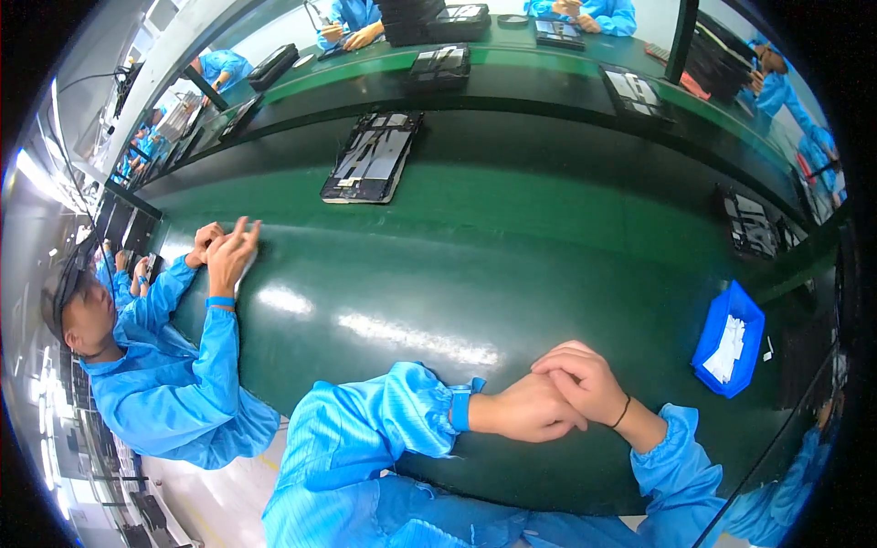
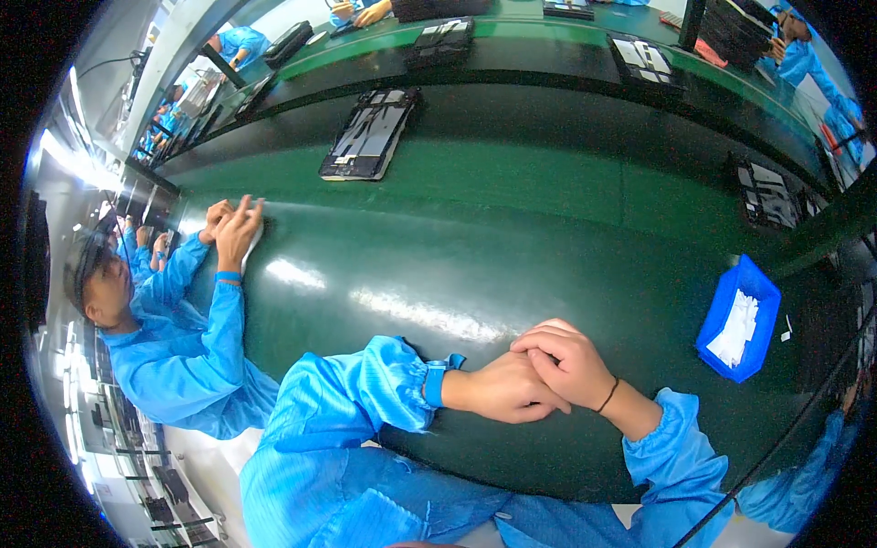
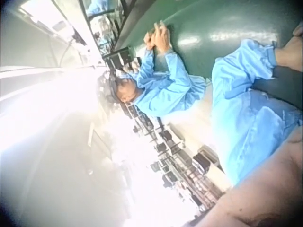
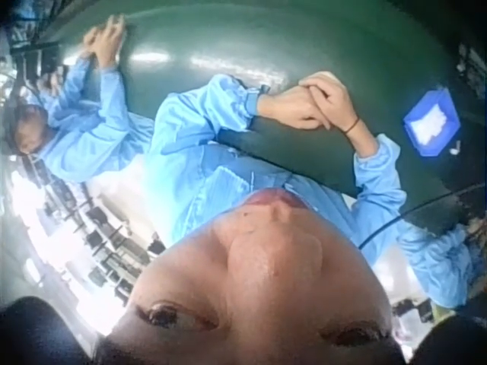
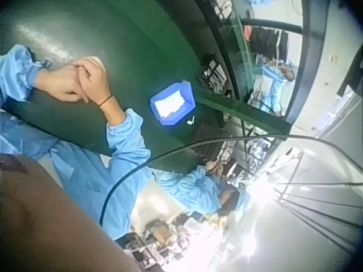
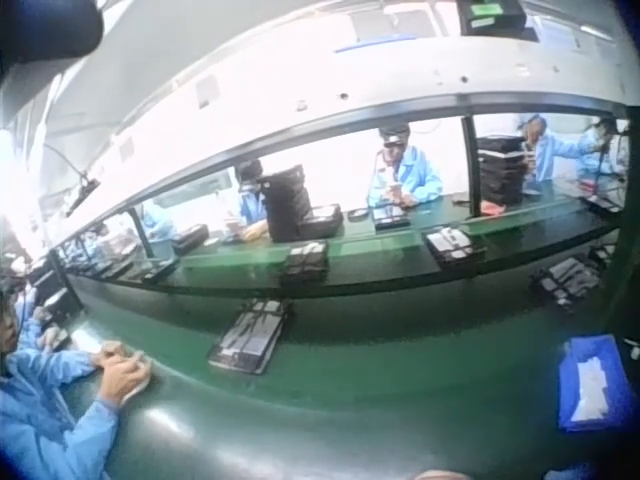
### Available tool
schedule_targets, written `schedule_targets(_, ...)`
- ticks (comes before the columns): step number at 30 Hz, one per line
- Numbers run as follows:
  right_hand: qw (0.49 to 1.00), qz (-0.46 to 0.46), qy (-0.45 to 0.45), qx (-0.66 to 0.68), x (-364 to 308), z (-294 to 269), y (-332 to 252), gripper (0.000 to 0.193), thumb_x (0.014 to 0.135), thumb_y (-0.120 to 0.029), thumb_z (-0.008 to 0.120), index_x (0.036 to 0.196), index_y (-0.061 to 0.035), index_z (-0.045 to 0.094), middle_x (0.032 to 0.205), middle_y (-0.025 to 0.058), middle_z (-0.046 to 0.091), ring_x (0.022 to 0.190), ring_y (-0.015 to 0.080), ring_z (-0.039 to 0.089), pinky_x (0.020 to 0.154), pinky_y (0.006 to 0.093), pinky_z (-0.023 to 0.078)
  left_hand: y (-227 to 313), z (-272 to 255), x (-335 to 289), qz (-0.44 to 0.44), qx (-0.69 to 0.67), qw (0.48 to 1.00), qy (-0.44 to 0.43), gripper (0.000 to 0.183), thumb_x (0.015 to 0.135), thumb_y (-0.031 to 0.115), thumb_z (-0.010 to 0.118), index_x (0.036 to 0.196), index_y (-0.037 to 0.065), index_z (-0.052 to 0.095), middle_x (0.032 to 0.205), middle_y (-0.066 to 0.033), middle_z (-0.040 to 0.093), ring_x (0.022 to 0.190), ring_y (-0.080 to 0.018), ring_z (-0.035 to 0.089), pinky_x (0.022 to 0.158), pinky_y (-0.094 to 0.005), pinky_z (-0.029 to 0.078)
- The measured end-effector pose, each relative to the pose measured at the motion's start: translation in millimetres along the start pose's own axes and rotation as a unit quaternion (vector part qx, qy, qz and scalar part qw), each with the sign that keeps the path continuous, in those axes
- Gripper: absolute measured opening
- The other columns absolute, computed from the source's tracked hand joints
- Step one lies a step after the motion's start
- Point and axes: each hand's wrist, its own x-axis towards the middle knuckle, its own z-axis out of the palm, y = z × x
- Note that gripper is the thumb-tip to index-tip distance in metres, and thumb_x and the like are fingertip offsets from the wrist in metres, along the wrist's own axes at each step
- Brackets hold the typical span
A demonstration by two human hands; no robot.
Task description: The person takes tablet chassis from an assembly line, connects ribbon cables and presses adhesive tapes inside each unit by hand, and places the assembled tablets back onto the conveyor belt.
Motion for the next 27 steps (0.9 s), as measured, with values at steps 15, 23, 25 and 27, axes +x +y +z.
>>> schedule_targets(15, 1.0, 0.002, -0.01, 0.011, -1.5, -1.0, 1.3, 0.018, 0.083, 0.001, 0.056, 0.093, -0.0019, 0.07, 0.097, 0.0101, 0.071, 0.092, 0.0276, 0.064, 0.084, 0.0372, 0.051, 6.2, -1.2, 2.9, -0.006, -0.026, 0.999, 0.02, 0.017, 0.078, 0.01, 0.062, 0.088, 0.012, 0.075, 0.081, -0.0117, 0.068, 0.084, -0.0304, 0.063, 0.074, -0.0418, 0.049)
schedule_targets(23, 1.0, 0.003, -0.005, 0.016, -1.7, -1.5, 1.0, 0.018, 0.083, 0.002, 0.056, 0.093, -0.0015, 0.07, 0.096, 0.0106, 0.071, 0.091, 0.0278, 0.064, 0.083, 0.0371, 0.051, 5.2, 0.6, 4.3, 0.001, -0.023, 0.999, 0.022, 0.016, 0.076, 0.009, 0.062, 0.085, 0.012, 0.075, 0.08, -0.0107, 0.068, 0.082, -0.0291, 0.064, 0.073, -0.0413, 0.049)
schedule_targets(25, 1.0, 0.001, -0.004, 0.014, -2.0, -1.4, 1.3, 0.018, 0.083, 0.002, 0.056, 0.093, -0.0015, 0.07, 0.096, 0.0105, 0.071, 0.091, 0.0278, 0.064, 0.083, 0.037, 0.051, 4.6, 2.1, 4.3, 0.001, -0.024, 0.999, 0.024, 0.016, 0.076, 0.009, 0.062, 0.085, 0.012, 0.075, 0.08, -0.0105, 0.068, 0.081, -0.0287, 0.064, 0.072, -0.041, 0.05)
schedule_targets(27, 1.0, 0.009, -0.006, 0.016, -2.8, -1.8, 1.1, 0.018, 0.083, 0.002, 0.055, 0.093, -0.0016, 0.07, 0.096, 0.0104, 0.071, 0.09, 0.0277, 0.065, 0.083, 0.0371, 0.051, 3.5, 3.1, 3.7, 0.001, -0.026, 0.999, 0.026, 0.016, 0.076, 0.009, 0.062, 0.085, 0.012, 0.075, 0.079, -0.0104, 0.068, 0.079, -0.0283, 0.065, 0.071, -0.0407, 0.05)
